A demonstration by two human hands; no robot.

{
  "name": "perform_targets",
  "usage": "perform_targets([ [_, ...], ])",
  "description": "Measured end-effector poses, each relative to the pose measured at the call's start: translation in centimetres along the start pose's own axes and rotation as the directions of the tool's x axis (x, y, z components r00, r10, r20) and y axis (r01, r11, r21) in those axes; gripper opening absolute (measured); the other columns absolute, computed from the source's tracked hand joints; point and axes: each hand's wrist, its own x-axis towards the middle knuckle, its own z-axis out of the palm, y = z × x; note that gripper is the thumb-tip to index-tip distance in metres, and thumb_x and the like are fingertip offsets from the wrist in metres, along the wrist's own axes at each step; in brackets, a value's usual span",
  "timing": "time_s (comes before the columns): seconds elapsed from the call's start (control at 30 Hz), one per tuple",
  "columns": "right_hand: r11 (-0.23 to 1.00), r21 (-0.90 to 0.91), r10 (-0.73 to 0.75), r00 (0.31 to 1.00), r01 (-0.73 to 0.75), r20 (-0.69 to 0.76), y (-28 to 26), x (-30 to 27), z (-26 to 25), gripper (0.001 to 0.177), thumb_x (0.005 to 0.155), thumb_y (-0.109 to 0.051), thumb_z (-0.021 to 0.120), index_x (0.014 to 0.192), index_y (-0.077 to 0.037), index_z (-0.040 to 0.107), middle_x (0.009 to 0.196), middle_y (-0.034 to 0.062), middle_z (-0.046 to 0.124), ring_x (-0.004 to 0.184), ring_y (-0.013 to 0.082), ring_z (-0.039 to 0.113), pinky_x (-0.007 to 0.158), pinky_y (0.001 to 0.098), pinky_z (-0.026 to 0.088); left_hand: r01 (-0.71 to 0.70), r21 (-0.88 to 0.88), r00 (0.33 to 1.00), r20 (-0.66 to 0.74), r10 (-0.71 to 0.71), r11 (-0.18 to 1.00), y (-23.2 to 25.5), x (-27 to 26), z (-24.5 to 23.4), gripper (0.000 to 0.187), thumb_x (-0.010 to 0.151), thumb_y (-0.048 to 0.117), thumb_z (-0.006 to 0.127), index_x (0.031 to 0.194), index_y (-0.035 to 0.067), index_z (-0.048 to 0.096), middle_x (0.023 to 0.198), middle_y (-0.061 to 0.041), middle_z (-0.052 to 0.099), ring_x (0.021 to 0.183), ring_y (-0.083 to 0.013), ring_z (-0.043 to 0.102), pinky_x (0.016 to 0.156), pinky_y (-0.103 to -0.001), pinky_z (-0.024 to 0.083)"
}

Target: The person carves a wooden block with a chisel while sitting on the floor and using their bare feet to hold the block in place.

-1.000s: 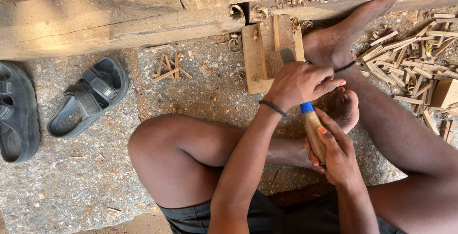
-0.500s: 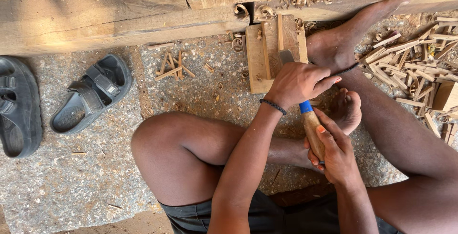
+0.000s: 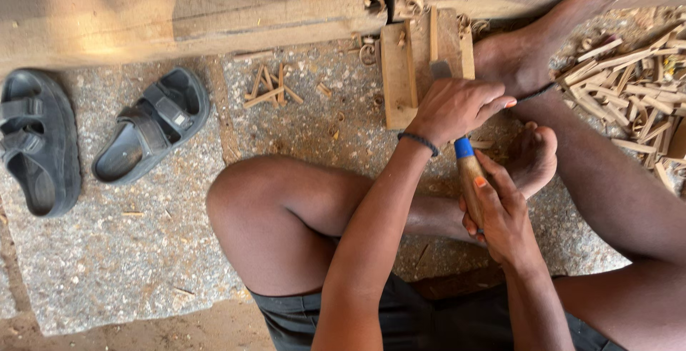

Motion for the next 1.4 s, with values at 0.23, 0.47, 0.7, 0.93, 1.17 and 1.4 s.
perform_targets([
  [0.23,0.981,-0.086,-0.174,0.985,0.174,0.016,0.5,1.5,1.4,0.048,0.108,-0.021,0.038,0.153,-0.006,0.040,0.075,0.0098,0.059,0.048,0.0127,0.051,0.038,0.0284,0.041,0.008,0.004,1.000,0.016,-0.008,1.000,-2.4,1.5,1.2,0.038,0.099,0.051,0.051,0.087,0.018,0.066,0.060,-0.001,0.066,0.050,-0.0160,0.066,0.052,-0.037,0.053],
  [0.47,0.998,0.023,-0.062,0.998,0.062,0.005,0.5,1.5,2.6,0.049,0.109,-0.018,0.036,0.157,-0.008,0.034,0.076,0.0081,0.056,0.051,0.0113,0.048,0.041,0.0260,0.038,-0.014,0.089,1.000,0.020,0.013,0.996,-3.5,1.9,1.7,0.041,0.097,0.052,0.057,0.075,0.018,0.060,0.054,-0.001,0.062,0.049,-0.0195,0.064,0.051,-0.042,0.050],
  [0.7,0.999,0.051,-0.016,1.000,0.016,-0.006,0.2,2.0,3.5,0.050,0.108,-0.020,0.036,0.157,-0.010,0.032,0.076,0.0077,0.057,0.050,0.0106,0.046,0.042,0.0248,0.038,-0.049,0.074,0.998,0.038,0.047,0.996,-3.6,2.7,0.4,0.039,0.095,0.050,0.059,0.075,0.017,0.057,0.057,-0.001,0.064,0.051,-0.0220,0.066,0.054,-0.045,0.052],
  [0.93,0.988,0.070,-0.140,0.989,0.137,0.053,1.4,3.6,3.1,0.047,0.113,-0.023,0.035,0.158,-0.007,0.030,0.078,0.0073,0.056,0.056,0.0096,0.049,0.046,0.0240,0.041,-0.094,0.123,0.995,-0.005,0.095,0.988,-5.1,3.6,1.6,0.039,0.096,0.050,0.060,0.074,0.017,0.058,0.059,-0.002,0.065,0.054,-0.0200,0.067,0.053,-0.043,0.053],
  [1.17,0.993,0.023,-0.119,0.992,0.118,0.039,-0.8,6.6,3.3,0.043,0.114,-0.023,0.034,0.154,-0.008,0.034,0.079,0.0064,0.057,0.054,0.0090,0.048,0.044,0.0236,0.042,-0.008,0.177,0.998,0.057,-0.002,0.984,-7.4,6.4,1.7,0.041,0.096,0.052,0.059,0.075,0.017,0.062,0.058,-0.003,0.064,0.055,-0.0225,0.068,0.058,-0.045,0.054],
  [1.4,0.982,0.099,-0.165,0.985,0.160,0.052,-2.6,7.9,4.0,0.043,0.115,-0.028,0.038,0.154,-0.010,0.037,0.074,0.0051,0.053,0.053,0.0086,0.045,0.043,0.0227,0.038,-0.055,0.216,0.996,-0.057,0.068,0.975,-9.2,9.6,1.1,0.035,0.094,0.053,0.058,0.086,0.021,0.070,0.066,-0.004,0.069,0.060,-0.0248,0.069,0.060,-0.045,0.055],
])
